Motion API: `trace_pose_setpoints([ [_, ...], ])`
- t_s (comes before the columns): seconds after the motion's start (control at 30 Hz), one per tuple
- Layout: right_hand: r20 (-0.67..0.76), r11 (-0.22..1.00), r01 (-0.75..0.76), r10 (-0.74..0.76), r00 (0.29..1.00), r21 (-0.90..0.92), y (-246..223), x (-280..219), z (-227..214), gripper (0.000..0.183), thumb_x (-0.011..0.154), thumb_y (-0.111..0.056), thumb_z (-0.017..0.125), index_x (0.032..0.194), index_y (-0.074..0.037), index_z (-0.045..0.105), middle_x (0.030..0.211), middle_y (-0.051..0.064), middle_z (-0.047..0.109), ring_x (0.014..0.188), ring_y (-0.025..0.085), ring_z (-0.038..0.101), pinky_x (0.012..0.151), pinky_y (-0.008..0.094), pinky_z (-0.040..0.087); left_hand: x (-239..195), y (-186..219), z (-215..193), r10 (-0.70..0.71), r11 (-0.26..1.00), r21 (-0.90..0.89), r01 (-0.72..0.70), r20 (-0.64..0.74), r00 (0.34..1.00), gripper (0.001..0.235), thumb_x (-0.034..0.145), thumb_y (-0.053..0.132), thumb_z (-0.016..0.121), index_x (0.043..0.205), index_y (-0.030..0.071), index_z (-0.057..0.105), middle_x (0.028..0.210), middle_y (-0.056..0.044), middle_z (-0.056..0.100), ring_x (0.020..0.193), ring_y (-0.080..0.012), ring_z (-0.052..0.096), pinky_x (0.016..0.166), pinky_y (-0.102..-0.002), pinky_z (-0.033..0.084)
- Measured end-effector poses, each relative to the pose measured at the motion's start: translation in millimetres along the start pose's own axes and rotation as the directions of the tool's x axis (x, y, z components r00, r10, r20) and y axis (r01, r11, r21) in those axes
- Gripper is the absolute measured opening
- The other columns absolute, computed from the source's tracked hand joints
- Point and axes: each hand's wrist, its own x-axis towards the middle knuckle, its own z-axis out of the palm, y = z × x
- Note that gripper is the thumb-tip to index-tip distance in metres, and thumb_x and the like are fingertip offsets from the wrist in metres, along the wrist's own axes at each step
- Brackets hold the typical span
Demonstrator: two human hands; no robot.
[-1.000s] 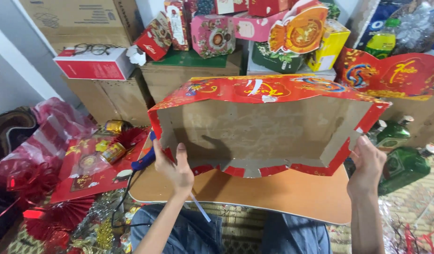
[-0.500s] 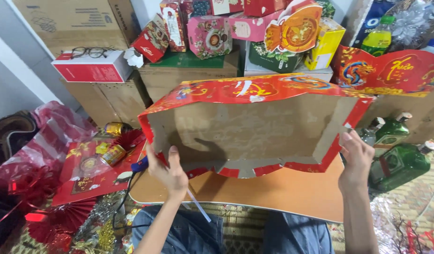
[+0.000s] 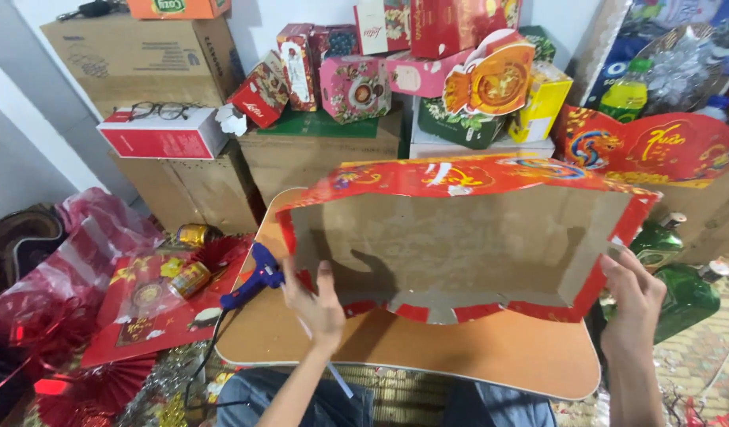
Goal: The person assembles a red and gold cardboard box by folding and pressing the edges, then uses a hot glue gun to apply glue along the inner rim. They place a small yellow box inside the assembled container.
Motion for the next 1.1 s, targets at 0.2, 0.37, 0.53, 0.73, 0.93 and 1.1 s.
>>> trace_pose_setpoints([
  [0.2, 0.006, 0.999, -0.004, 0.004, 1.0, 0.048, 9, 4, -20, 0.039, 0.1, -0.013, 0.049, 0.132, 0.001, 0.064, 0.116, 0.002, 0.061, 0.102, 0.009, 0.05, 0.092, 0.02, 0.037, -2, 16, 14, -0.016, 0.998, -0.059, 0.02, 0.056, 0.998, 0.034, 0.089, 0.02, 0.061, 0.116, 0.0, 0.057, 0.09, -0.016, 0.07, 0.074, -0.0261, 0.062, 0.073, -0.036, 0.051],
  [0.37, 0.0, 0.998, -0.058, 0.058, 0.998, 0.028, 40, 12, 9, 0.041, 0.095, -0.018, 0.056, 0.129, 0.003, 0.066, 0.109, 0.005, 0.062, 0.1, 0.014, 0.051, 0.094, 0.029, 0.039, 13, 4, -9, 0.03, 0.999, 0.014, -0.03, -0.029, 0.999, 0.037, 0.088, 0.029, 0.06, 0.114, 0.002, 0.061, 0.092, -0.012, 0.067, 0.079, -0.0254, 0.058, 0.076, -0.036, 0.046],
  [0.53, 0.104, 0.995, -0.065, 0.058, 0.993, 0.071, 21, 2, 41, 0.04, 0.092, -0.02, 0.057, 0.121, 0.004, 0.069, 0.108, 0.007, 0.065, 0.105, 0.017, 0.053, 0.098, 0.031, 0.039, 19, -9, -27, 0.093, 0.996, 0.0, -0.094, -0.095, 0.991, 0.038, 0.091, 0.018, 0.06, 0.123, -0.003, 0.059, 0.104, -0.014, 0.07, 0.084, -0.0246, 0.06, 0.079, -0.033, 0.048],
  [0.73, 0.055, 0.996, -0.087, 0.085, 0.995, 0.021, 28, 7, 10, 0.042, 0.093, -0.019, 0.056, 0.125, 0.007, 0.066, 0.114, 0.01, 0.062, 0.106, 0.02, 0.053, 0.099, 0.033, 0.039, 9, -1, -1, 0.081, 0.995, 0.065, -0.076, -0.086, 0.993, 0.038, 0.088, 0.023, 0.062, 0.117, -0.003, 0.059, 0.092, -0.014, 0.067, 0.075, -0.0269, 0.057, 0.072, -0.035, 0.047],
  [0.93, -0.016, 0.996, -0.071, 0.072, 0.997, 0.055, 31, 10, -25, 0.042, 0.097, -0.012, 0.052, 0.134, 0.008, 0.061, 0.122, 0.012, 0.064, 0.105, 0.017, 0.057, 0.093, 0.026, 0.044, -1, 14, 25, 0.005, 1.0, -0.015, -0.004, 0.049, 0.999, 0.031, 0.087, 0.022, 0.062, 0.111, 0.001, 0.061, 0.094, -0.012, 0.073, 0.074, -0.025, 0.062, 0.073, -0.034, 0.05],
  [1.1, 0.012, 0.985, -0.139, 0.139, 0.99, 0.102, 17, 0, -4, 0.041, 0.097, -0.012, 0.052, 0.131, 0.008, 0.062, 0.115, 0.012, 0.063, 0.099, 0.019, 0.057, 0.089, 0.026, 0.043, 5, 8, 16, 0.007, 1.0, -0.024, -0.007, 0.021, 1.0, 0.03, 0.088, 0.022, 0.06, 0.108, 0.0, 0.061, 0.092, -0.012, 0.07, 0.075, -0.0231, 0.058, 0.073, -0.031, 0.048],
])
